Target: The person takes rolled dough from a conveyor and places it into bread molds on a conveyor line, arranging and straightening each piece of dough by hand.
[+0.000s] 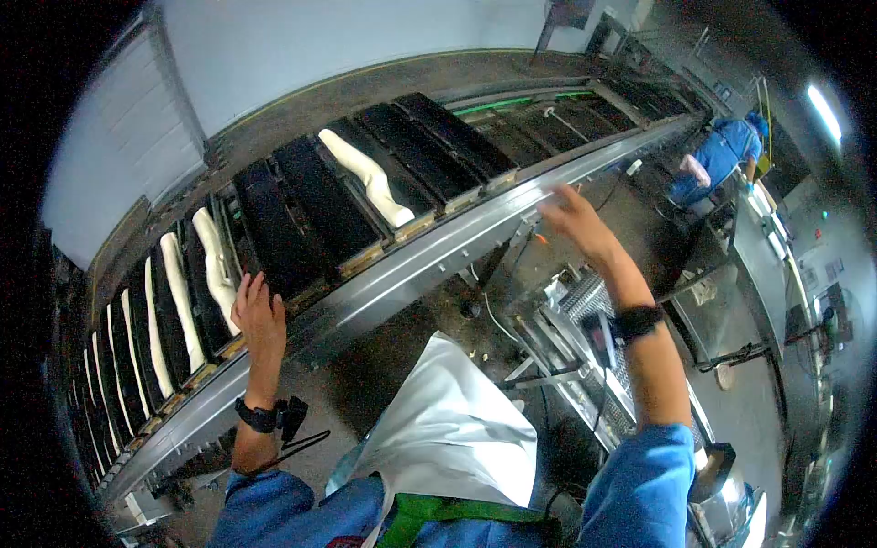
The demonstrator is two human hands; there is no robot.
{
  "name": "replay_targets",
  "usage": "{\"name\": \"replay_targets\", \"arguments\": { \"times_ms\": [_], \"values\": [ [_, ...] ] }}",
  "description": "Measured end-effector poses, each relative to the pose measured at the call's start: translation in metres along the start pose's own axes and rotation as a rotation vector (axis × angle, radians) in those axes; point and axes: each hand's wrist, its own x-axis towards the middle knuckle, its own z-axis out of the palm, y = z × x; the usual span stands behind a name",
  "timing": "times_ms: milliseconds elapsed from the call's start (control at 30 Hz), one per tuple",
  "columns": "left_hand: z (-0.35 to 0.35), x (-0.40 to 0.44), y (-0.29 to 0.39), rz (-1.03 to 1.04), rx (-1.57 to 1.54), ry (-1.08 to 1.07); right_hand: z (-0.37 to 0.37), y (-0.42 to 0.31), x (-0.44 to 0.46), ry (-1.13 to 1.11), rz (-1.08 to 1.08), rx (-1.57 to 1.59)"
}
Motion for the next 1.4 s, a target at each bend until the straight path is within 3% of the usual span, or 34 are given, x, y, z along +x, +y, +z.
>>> {"name": "replay_targets", "arguments": {
  "times_ms": [67,100,133,200,233,267,333,367,467,500,567,600,633,733,800,833,900,933,967,1033,1100,1133,1200,1300,1333,1367,1400],
  "values": [
    [0.010,0.001,0.007,0.032,0.007,0.009,-0.041,0.087,-0.034,0.031,0.039,-0.172],
    [0.017,0.002,0.011,0.046,-0.008,0.018,-0.057,0.116,-0.065,0.069,-0.006,-0.587],
    [0.024,0.003,0.015,0.017,-0.041,0.017,-0.076,0.156,-0.098,0.067,0.062,-0.810],
    [0.042,0.007,0.019,0.003,-0.078,0.004,-0.112,0.233,-0.174,0.010,0.484,-1.059],
    [0.048,0.010,0.023,0.025,-0.101,0.003,-0.134,0.273,-0.224,0.054,0.633,-0.922],
    [0.056,0.014,0.028,0.014,-0.088,-0.007,-0.177,0.379,-0.298,0.138,0.622,-1.021],
    [0.064,0.021,0.036,0.040,-0.089,0.001,-0.146,0.304,-0.361,0.113,1.132,-1.079],
    [0.070,0.024,0.042,0.060,-0.102,0.000,-0.133,0.300,-0.391,0.176,1.174,-1.089],
    [0.087,0.035,0.061,0.091,-0.137,0.002,-0.110,0.268,-0.398,0.302,1.067,-1.192],
    [0.095,0.038,0.066,0.107,-0.173,0.015,-0.097,0.254,-0.387,0.302,1.071,-1.353],
    [0.094,0.044,0.077,0.127,-0.209,0.033,-0.104,0.284,-0.396,0.476,0.933,-1.411],
    [0.091,0.048,0.084,0.112,-0.237,-0.009,-0.111,0.291,-0.394,0.489,0.949,-1.391],
    [0.091,0.052,0.090,0.094,-0.262,-0.055,-0.116,0.299,-0.392,0.464,0.799,-1.480],
    [0.104,0.059,0.104,0.113,-0.312,-0.068,-0.149,0.317,-0.373,0.395,0.854,-1.398],
    [0.116,0.063,0.105,0.122,-0.333,-0.083,-0.195,0.393,-0.373,0.831,0.791,-0.889],
    [0.119,0.064,0.110,0.126,-0.317,-0.070,-0.169,0.285,-0.344,0.744,0.493,-1.135],
    [0.125,0.066,0.117,0.137,-0.300,-0.072,-0.201,0.231,-0.330,0.809,0.585,-1.092],
    [0.128,0.069,0.120,0.155,-0.296,-0.075,-0.229,0.224,-0.338,0.974,0.503,-0.717],
    [0.130,0.071,0.123,0.172,-0.293,-0.076,-0.215,0.150,-0.318,1.090,0.353,-0.525],
    [0.145,0.072,0.127,0.190,-0.297,-0.070,-0.245,0.095,-0.303,1.048,0.051,-0.286],
    [0.146,0.075,0.133,0.176,-0.333,-0.081,-0.212,-0.004,-0.270,0.989,-0.008,-0.260],
    [0.147,0.075,0.138,0.182,-0.338,-0.082,-0.216,-0.021,-0.255,0.992,-0.125,-0.162],
    [0.149,0.075,0.145,0.162,-0.334,-0.083,-0.214,-0.051,-0.223,0.783,-0.290,-0.086],
    [0.155,0.078,0.151,0.139,-0.324,-0.095,-0.125,-0.095,-0.133,0.881,-0.401,0.152],
    [0.158,0.079,0.152,0.147,-0.330,-0.099,-0.125,-0.082,-0.107,0.733,-0.441,0.218],
    [0.160,0.080,0.154,0.158,-0.334,-0.105,-0.076,-0.095,-0.081,0.787,-0.386,0.310],
    [0.159,0.081,0.154,0.178,-0.357,-0.113,-0.059,-0.073,-0.051,0.606,-0.412,0.271]
  ]
}}
